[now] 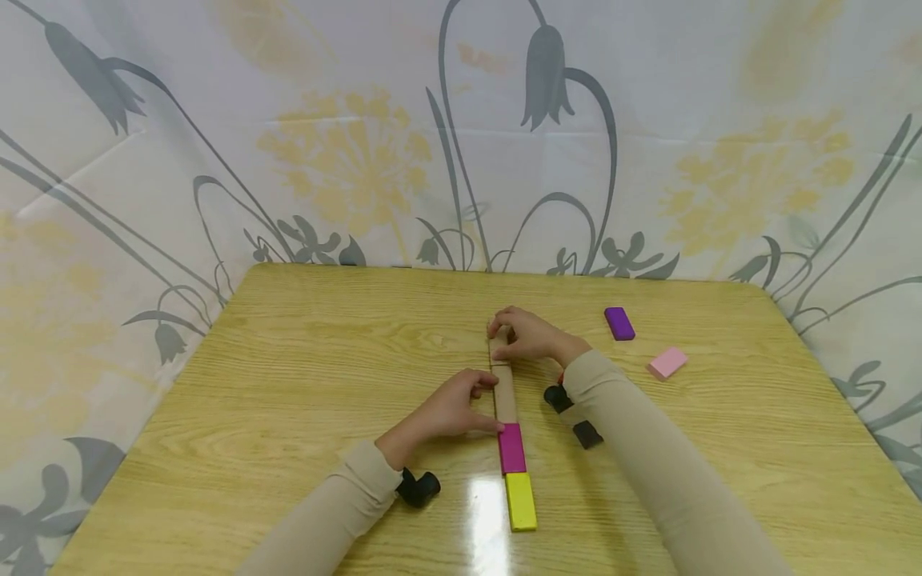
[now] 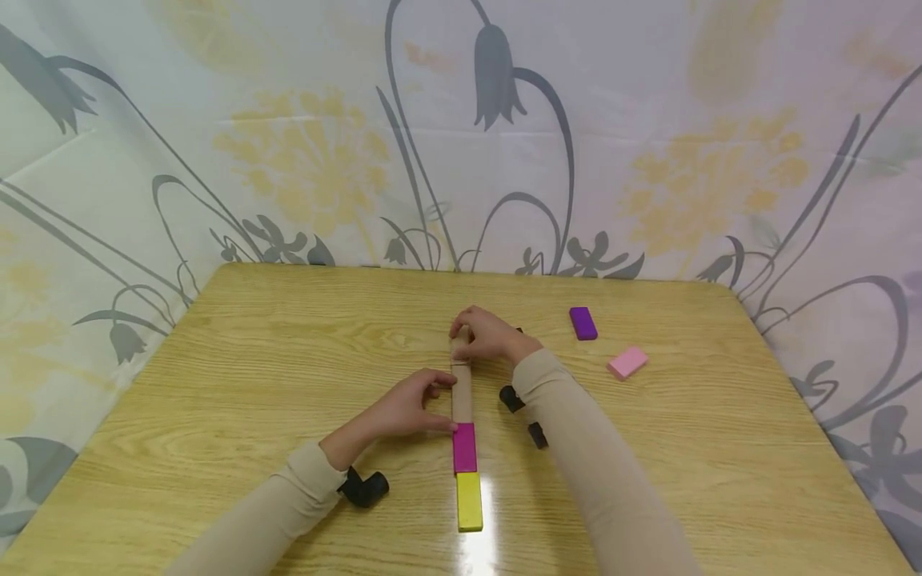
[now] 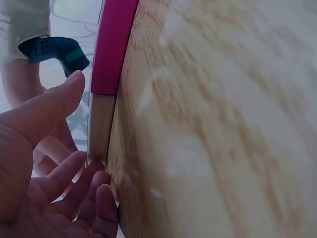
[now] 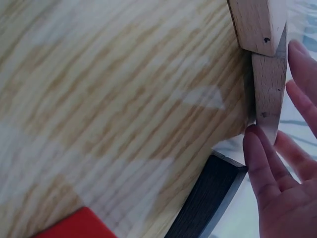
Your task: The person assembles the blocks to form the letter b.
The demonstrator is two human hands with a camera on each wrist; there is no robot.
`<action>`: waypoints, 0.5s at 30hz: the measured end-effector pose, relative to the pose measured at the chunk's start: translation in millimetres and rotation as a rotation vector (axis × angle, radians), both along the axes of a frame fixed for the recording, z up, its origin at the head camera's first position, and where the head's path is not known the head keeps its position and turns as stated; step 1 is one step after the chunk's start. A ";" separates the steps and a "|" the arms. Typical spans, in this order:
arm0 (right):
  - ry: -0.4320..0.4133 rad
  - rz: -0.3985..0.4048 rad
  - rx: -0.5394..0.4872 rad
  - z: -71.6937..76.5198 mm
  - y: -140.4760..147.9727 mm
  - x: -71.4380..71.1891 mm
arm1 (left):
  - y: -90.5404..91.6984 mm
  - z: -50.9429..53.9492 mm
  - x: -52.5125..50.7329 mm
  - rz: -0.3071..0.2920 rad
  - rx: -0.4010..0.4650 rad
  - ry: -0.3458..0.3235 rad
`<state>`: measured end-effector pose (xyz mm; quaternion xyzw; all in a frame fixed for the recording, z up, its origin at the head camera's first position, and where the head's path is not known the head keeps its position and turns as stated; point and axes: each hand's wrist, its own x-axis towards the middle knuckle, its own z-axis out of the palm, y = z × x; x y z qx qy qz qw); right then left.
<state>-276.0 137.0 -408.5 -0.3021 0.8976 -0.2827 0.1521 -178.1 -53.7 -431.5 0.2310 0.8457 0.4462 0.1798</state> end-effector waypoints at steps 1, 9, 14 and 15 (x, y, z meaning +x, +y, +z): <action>0.001 0.003 -0.002 0.0 0.3 0.2 | 0.1 0.3 0.1 0.000 0.001 0.002; 0.046 -0.031 0.008 -3.3 2.9 1.4 | 0.4 0.6 -0.5 -0.001 0.006 -0.003; 0.083 -0.011 0.011 -3.6 4.1 2.7 | 0.4 0.8 -0.1 -0.007 0.011 -0.007; 0.086 -0.008 0.011 -3.8 4.3 3.0 | 0.3 0.8 0.1 -0.008 0.013 -0.007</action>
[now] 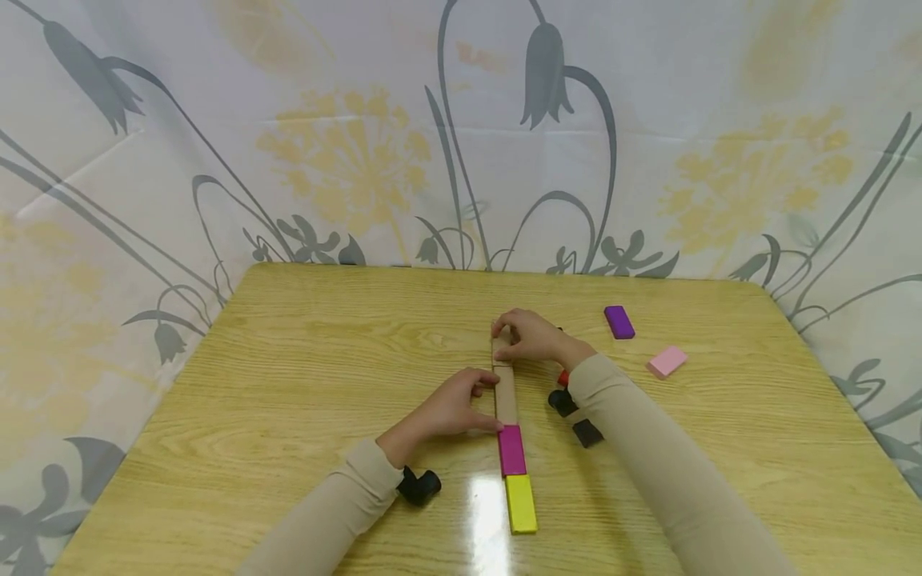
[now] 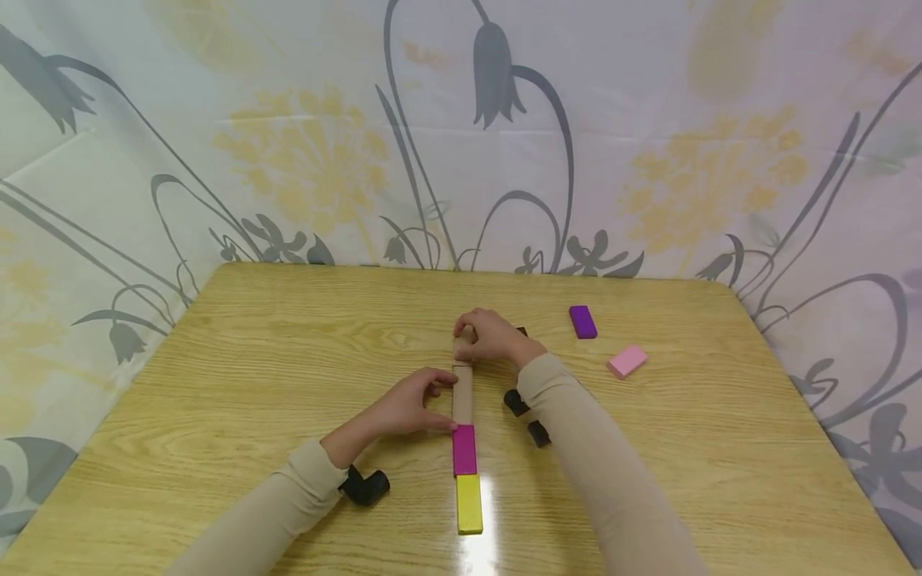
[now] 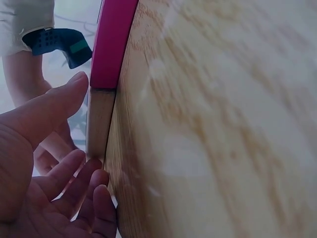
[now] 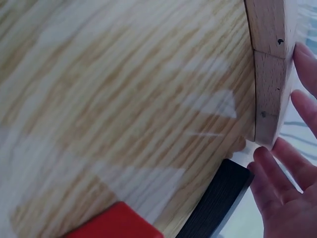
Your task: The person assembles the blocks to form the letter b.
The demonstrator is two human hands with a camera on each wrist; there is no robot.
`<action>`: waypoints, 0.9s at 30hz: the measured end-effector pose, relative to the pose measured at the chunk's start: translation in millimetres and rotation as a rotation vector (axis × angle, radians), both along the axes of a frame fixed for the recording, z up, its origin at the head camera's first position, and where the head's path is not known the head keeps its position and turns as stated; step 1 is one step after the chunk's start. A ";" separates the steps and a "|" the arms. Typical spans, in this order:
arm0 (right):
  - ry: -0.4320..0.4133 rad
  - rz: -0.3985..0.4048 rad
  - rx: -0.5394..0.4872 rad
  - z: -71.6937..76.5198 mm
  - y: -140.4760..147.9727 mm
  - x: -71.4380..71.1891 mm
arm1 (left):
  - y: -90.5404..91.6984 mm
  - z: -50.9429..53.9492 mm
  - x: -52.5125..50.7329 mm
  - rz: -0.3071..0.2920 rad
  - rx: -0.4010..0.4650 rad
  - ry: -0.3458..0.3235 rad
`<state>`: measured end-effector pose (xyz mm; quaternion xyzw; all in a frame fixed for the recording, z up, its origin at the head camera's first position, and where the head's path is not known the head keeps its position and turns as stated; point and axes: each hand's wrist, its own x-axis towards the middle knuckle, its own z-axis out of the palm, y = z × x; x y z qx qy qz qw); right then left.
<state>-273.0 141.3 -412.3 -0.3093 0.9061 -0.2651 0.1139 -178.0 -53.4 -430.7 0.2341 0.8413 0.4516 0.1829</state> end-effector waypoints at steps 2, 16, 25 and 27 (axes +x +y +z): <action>0.007 0.004 0.004 0.5 0.6 0.7 | 0.4 0.0 0.0 -0.001 0.003 0.001; 0.010 -0.061 -0.035 8.6 6.0 6.7 | 1.2 -2.0 1.1 0.013 0.032 0.008; 0.114 -0.121 -0.122 16.0 15.2 19.2 | -1.3 -2.4 8.2 0.022 0.052 0.127; 0.146 -0.137 -0.128 16.5 18.7 23.7 | 0.2 -1.2 11.6 0.026 0.039 0.166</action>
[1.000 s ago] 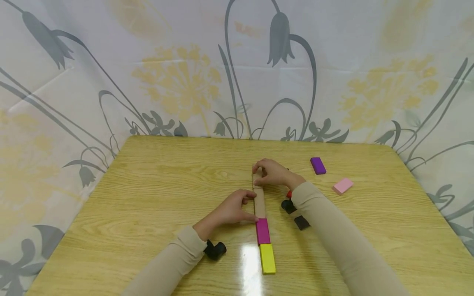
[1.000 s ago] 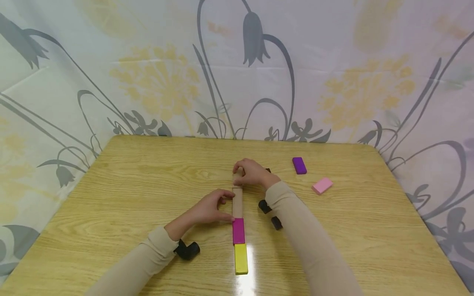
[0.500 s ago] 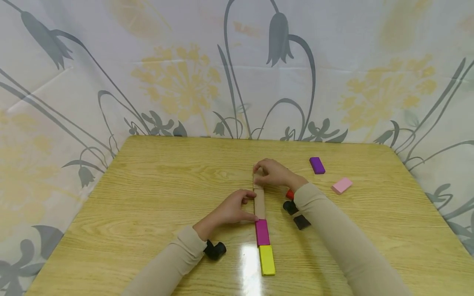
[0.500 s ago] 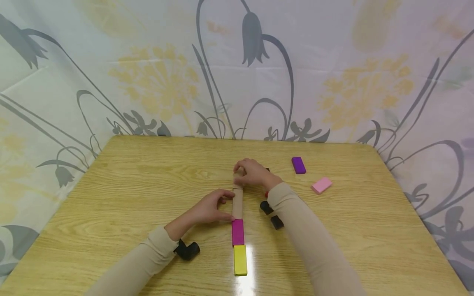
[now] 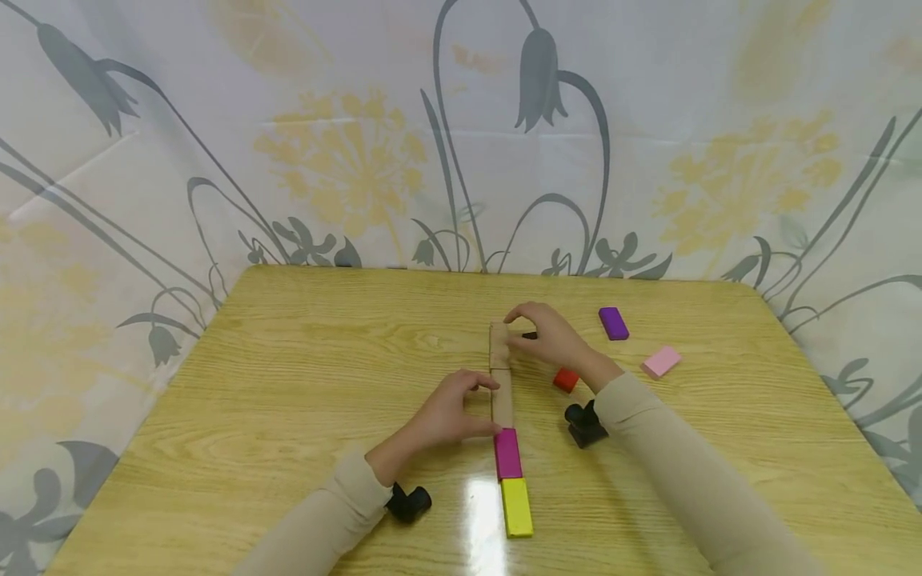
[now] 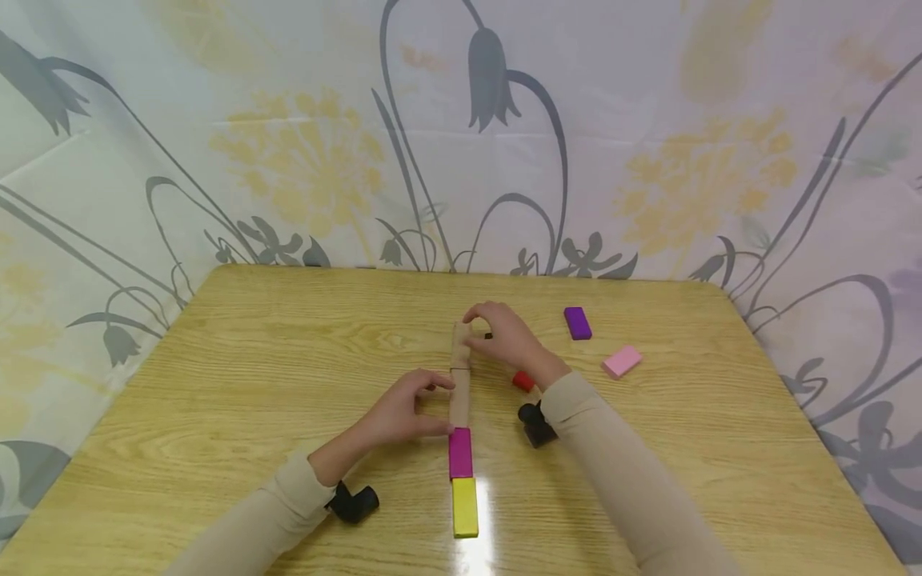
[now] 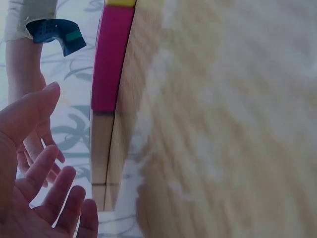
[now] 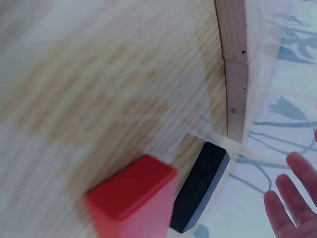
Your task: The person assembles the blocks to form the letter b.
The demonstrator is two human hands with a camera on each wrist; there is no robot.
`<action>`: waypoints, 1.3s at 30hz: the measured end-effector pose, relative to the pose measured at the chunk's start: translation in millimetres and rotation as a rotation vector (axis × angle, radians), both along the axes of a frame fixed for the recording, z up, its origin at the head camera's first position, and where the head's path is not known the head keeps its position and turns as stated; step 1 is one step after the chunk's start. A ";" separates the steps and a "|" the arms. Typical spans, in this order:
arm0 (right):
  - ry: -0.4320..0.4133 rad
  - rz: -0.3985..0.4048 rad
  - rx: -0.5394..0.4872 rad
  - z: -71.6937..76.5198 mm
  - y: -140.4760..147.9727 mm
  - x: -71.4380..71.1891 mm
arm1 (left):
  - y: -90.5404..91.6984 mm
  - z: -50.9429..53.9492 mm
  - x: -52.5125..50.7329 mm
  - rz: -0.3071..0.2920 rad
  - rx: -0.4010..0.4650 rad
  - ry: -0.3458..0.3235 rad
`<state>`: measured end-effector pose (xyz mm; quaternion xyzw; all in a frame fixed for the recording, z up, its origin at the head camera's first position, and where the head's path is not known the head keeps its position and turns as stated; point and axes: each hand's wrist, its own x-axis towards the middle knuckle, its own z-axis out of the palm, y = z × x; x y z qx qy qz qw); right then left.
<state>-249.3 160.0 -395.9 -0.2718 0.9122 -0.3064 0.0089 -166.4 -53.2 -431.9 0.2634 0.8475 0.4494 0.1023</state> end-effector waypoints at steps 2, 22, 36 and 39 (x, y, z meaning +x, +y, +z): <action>0.023 -0.018 -0.007 -0.5 3.5 5.0 | 1.6 1.0 4.0 0.002 -0.028 0.037; 0.102 -0.111 -0.041 -11.9 42.0 53.5 | 5.0 -1.2 19.4 -0.049 -0.202 0.130; 0.134 -0.123 -0.043 -21.8 59.3 68.3 | 4.1 -2.6 19.6 -0.058 -0.210 0.126; 0.094 -0.132 -0.030 -23.5 63.5 70.2 | 4.5 -2.2 19.9 -0.058 -0.219 0.130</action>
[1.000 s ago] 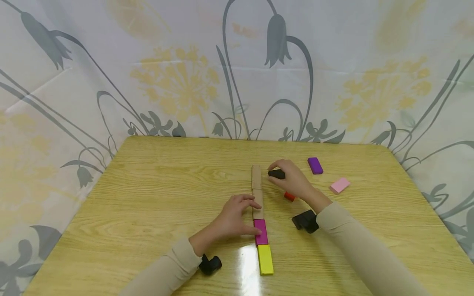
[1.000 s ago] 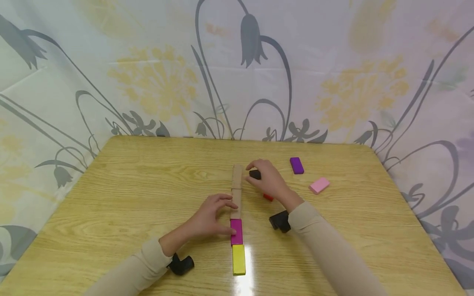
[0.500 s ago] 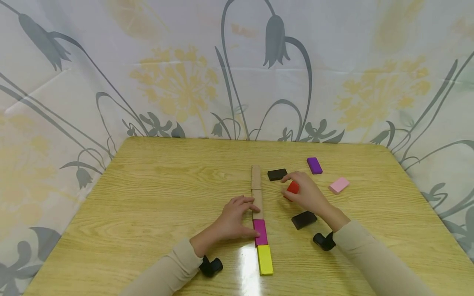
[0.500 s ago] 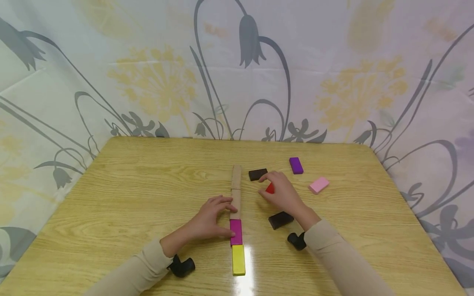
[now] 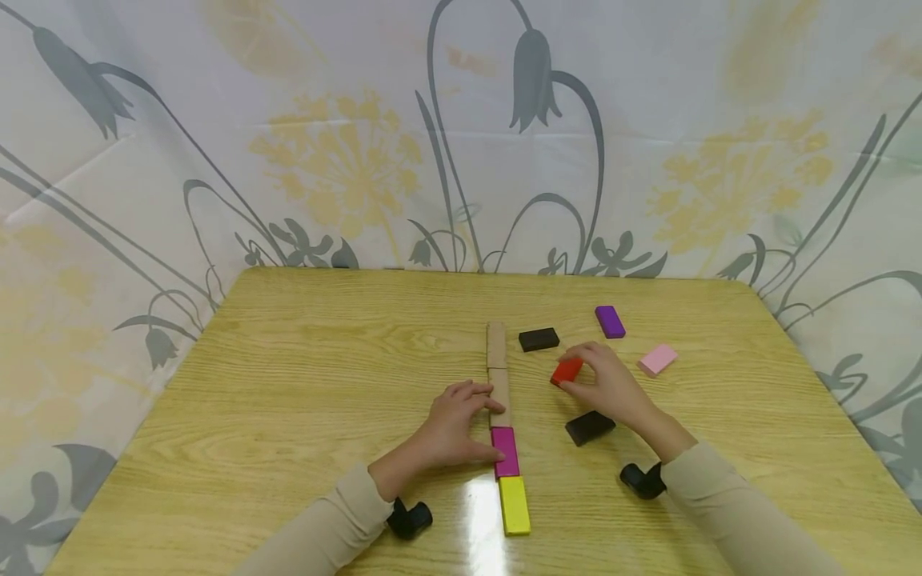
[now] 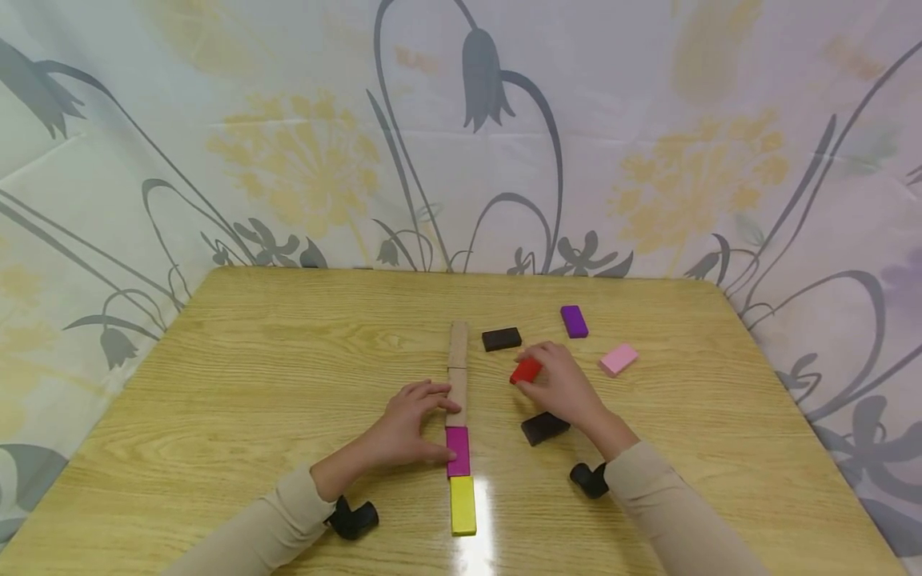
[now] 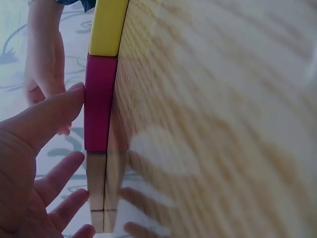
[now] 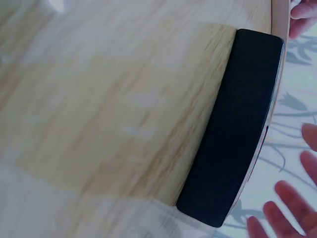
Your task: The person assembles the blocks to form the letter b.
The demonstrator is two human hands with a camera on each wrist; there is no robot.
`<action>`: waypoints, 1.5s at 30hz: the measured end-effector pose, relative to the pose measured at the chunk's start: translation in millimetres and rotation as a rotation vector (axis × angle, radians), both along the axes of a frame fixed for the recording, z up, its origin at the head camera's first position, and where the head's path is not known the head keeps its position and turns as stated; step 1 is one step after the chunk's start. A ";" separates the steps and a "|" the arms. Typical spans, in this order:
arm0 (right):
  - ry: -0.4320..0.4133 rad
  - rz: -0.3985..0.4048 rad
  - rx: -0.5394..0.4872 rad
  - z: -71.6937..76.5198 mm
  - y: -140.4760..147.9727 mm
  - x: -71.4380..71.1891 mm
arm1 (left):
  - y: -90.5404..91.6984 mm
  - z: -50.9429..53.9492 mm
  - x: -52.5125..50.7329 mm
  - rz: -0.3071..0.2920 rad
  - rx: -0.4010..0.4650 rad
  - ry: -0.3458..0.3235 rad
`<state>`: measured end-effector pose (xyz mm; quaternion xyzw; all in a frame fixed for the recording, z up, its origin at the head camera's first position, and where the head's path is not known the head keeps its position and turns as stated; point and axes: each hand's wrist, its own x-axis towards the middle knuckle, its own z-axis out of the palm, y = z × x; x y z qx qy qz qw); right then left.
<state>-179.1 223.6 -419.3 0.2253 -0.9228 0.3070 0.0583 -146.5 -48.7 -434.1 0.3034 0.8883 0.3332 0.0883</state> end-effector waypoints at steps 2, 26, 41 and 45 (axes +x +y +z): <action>-0.035 0.002 0.007 -1.1 2.8 0.8 | 0.4 0.3 0.1 0.000 -0.009 0.006; -0.048 0.044 0.057 -4.1 16.9 -5.8 | 2.8 2.0 0.2 -0.005 -0.026 -0.026; -0.140 0.024 0.126 -2.3 10.4 -15.3 | 1.9 4.1 1.7 0.001 -0.047 -0.033; -0.137 0.007 0.109 0.6 4.8 -10.9 | 2.0 4.7 2.1 0.003 -0.044 -0.040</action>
